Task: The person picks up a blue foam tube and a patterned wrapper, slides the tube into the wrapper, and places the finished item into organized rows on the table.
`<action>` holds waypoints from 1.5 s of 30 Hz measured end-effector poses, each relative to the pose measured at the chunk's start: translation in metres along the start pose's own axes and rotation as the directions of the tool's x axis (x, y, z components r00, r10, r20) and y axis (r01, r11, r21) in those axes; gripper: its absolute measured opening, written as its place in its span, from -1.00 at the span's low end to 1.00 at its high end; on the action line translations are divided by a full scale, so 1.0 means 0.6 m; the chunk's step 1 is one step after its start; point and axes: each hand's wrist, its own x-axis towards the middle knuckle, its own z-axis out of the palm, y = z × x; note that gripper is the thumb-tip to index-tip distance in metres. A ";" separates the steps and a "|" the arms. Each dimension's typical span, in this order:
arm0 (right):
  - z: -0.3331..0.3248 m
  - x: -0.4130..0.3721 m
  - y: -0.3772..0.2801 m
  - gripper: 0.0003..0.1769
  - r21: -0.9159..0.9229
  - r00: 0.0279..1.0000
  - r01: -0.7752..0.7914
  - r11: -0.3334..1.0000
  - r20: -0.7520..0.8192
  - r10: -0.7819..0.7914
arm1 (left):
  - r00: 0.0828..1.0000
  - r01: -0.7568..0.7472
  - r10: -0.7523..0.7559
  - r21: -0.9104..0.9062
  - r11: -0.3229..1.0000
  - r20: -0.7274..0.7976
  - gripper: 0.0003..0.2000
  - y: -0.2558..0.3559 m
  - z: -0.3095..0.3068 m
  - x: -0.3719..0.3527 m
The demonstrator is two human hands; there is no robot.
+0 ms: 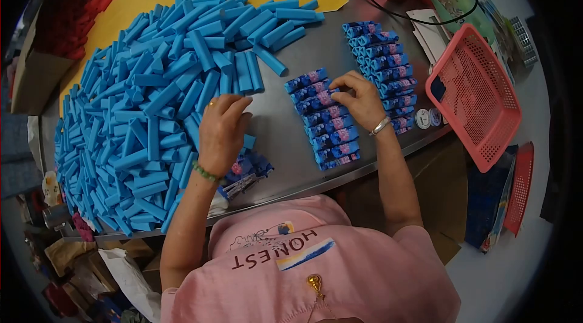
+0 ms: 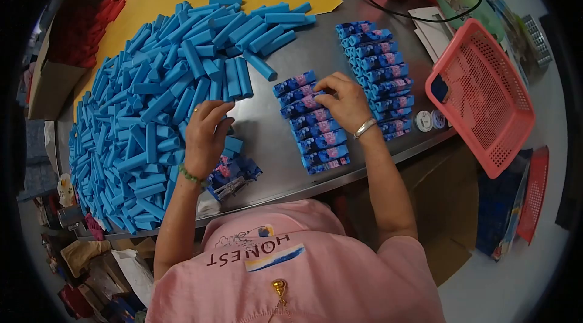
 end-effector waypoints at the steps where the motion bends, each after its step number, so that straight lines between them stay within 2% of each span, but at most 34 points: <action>1: 0.003 -0.002 0.006 -0.86 -0.063 1.000 -0.009 0.998 -0.013 0.008 | 0.996 -0.084 0.084 0.050 0.995 0.000 -0.68 -0.001 0.012 0.021; 2: 0.005 -0.004 0.010 -0.85 -0.125 0.999 -0.018 0.992 -0.029 0.015 | 0.996 -0.089 0.090 0.052 0.995 -0.004 -0.68 -0.007 0.028 0.041; 4: 0.008 -0.008 0.010 -0.84 -0.200 0.997 0.030 0.979 -0.061 -0.043 | 0.981 -0.195 0.190 0.270 0.943 0.044 -0.68 -0.026 0.072 0.080; 5: 0.010 -0.010 0.009 -0.84 -0.300 0.987 0.099 0.949 -0.089 -0.131 | 0.978 -0.207 0.203 0.272 0.940 0.041 -0.68 -0.032 0.090 0.095; 6: 0.011 -0.012 0.005 -0.84 -0.399 0.970 0.159 0.903 -0.109 -0.219 | 0.971 -0.240 0.226 0.358 0.902 0.081 -0.69 -0.036 0.108 0.110; 7: 0.013 -0.014 0.000 -0.85 -0.400 0.956 0.173 0.900 -0.152 -0.252 | 0.962 -0.273 0.244 0.440 0.856 0.123 -0.69 -0.039 0.120 0.123; 8: 0.014 -0.017 -0.007 -0.85 -0.405 0.953 0.172 0.898 -0.162 -0.255 | 0.953 -0.291 0.201 0.496 0.818 0.227 -0.71 -0.042 0.130 0.132; 11: 0.021 -0.026 -0.036 -0.88 -0.140 0.957 0.102 0.985 -0.256 -0.135 | 0.938 -0.294 0.163 0.452 0.842 0.305 -0.77 -0.059 0.137 0.144; 12: 0.023 -0.030 -0.048 -0.88 -0.138 0.957 0.098 0.986 -0.257 -0.132 | 0.937 -0.296 0.164 0.451 0.842 0.309 -0.77 -0.058 0.130 0.145; 14: 0.028 -0.038 -0.071 -0.89 -0.014 0.956 0.122 0.992 -0.266 -0.121 | 0.943 -0.313 0.268 0.255 0.915 0.195 -0.82 -0.058 0.112 0.138; 15: 0.034 -0.043 -0.078 -0.89 -0.005 0.958 0.118 0.993 -0.263 -0.115 | 0.943 -0.311 0.263 0.257 0.915 0.204 -0.82 -0.048 0.100 0.130; 17: 0.047 -0.049 -0.088 -0.88 0.105 0.970 0.094 0.990 -0.233 -0.068 | 0.990 -0.141 0.141 -0.134 0.981 -0.008 -0.78 -0.023 0.071 0.104; 18: 0.057 -0.051 -0.090 -0.88 0.116 0.971 0.090 0.989 -0.232 -0.061 | 0.999 -0.053 0.051 -0.310 0.949 -0.016 -0.72 -0.019 0.061 0.086; 19: 0.068 -0.054 -0.092 -0.84 0.237 0.980 0.075 0.969 -0.198 -0.027 | 0.999 -0.044 0.044 -0.304 0.952 -0.006 -0.72 -0.008 0.052 0.067; 20: 0.079 -0.054 -0.096 -0.80 0.351 0.988 0.057 0.934 -0.157 -0.001 | 0.997 0.079 -0.078 -0.473 0.878 0.022 -0.71 0.008 0.043 0.048; 21: 0.088 -0.054 -0.106 -0.80 0.359 0.989 0.052 0.932 -0.146 0.001 | 0.978 0.194 -0.195 -0.622 0.759 0.069 -0.70 0.021 0.033 0.030; 22: 0.095 -0.055 -0.121 -0.77 0.389 0.993 0.058 0.919 -0.118 -0.012 | 0.981 0.187 -0.183 -0.476 0.859 0.056 -0.68 0.028 0.022 0.012; 23: 0.105 -0.056 -0.133 -0.73 0.417 0.996 0.061 0.907 -0.089 -0.026 | 0.979 0.201 -0.197 -0.474 0.857 0.059 -0.68 0.038 0.012 -0.001; 25: 0.124 -0.057 -0.145 -0.69 0.439 0.997 0.079 0.895 -0.058 -0.060 | 0.992 0.121 -0.129 -0.341 0.932 0.000 -0.66 0.053 0.001 -0.022; 27: 0.130 -0.061 -0.162 -0.69 0.271 0.983 0.179 0.946 -0.006 -0.185 | 0.994 0.098 -0.109 -0.301 0.949 -0.020 -0.64 0.055 -0.010 -0.040; 28: 0.134 -0.063 -0.159 -0.70 0.257 0.977 0.210 0.943 -0.026 -0.211 | 0.995 0.078 -0.092 -0.274 0.959 -0.040 -0.64 0.062 -0.025 -0.043; 29: 0.132 -0.064 -0.157 -0.71 0.261 0.982 0.191 0.946 -0.035 -0.188 | 0.995 0.063 -0.079 -0.242 0.968 -0.059 -0.63 0.063 -0.037 -0.052; 30: 0.126 -0.066 -0.154 -0.72 0.269 0.985 0.171 0.948 -0.042 -0.166 | 0.986 0.151 -0.161 -0.207 0.967 -0.034 -0.64 0.053 -0.050 -0.073; 31: 0.119 -0.068 -0.150 -0.75 0.269 0.987 0.161 0.950 -0.030 -0.159 | 0.983 0.170 -0.180 -0.199 0.965 -0.035 -0.64 0.035 -0.063 -0.097; 32: 0.116 -0.070 -0.139 -0.75 0.278 0.987 0.158 0.947 -0.017 -0.160 | 0.979 0.199 -0.193 -0.116 0.973 0.059 -0.68 0.014 -0.073 -0.120; 33: 0.114 -0.074 -0.127 -0.75 0.324 0.996 0.075 0.943 0.023 -0.086 | 0.966 0.217 -0.209 -0.033 0.976 0.154 -0.71 0.006 -0.080 -0.135; 34: 0.115 -0.077 -0.121 -0.74 0.362 0.998 -0.010 0.932 0.064 -0.014 | 0.939 0.305 -0.298 -0.016 0.952 0.170 -0.80 0.015 -0.079 -0.144; 35: 0.116 -0.078 -0.120 -0.74 0.460 0.993 -0.063 0.885 0.114 0.011 | 0.937 0.311 -0.305 -0.015 0.950 0.168 -0.80 0.022 -0.071 -0.147; 37: 0.125 -0.081 -0.119 -0.73 0.486 0.991 -0.079 0.870 0.131 0.017 | 0.955 0.284 -0.291 0.122 0.951 0.050 -0.85 0.028 -0.052 -0.150; 38: 0.128 -0.083 -0.120 -0.73 0.513 0.990 -0.095 0.853 0.142 0.025 | 0.955 0.285 -0.292 0.119 0.951 0.049 -0.85 0.026 -0.048 -0.153; 40: 0.126 -0.086 -0.122 -0.73 0.511 0.990 -0.095 0.854 0.139 0.027 | 0.897 0.403 -0.409 0.070 0.913 0.170 -0.87 0.020 -0.041 -0.157; 45: 0.118 -0.088 -0.116 -0.73 0.510 0.992 -0.089 0.856 0.118 0.033 | 0.923 0.366 -0.364 0.008 0.931 0.127 -0.86 0.001 -0.029 -0.170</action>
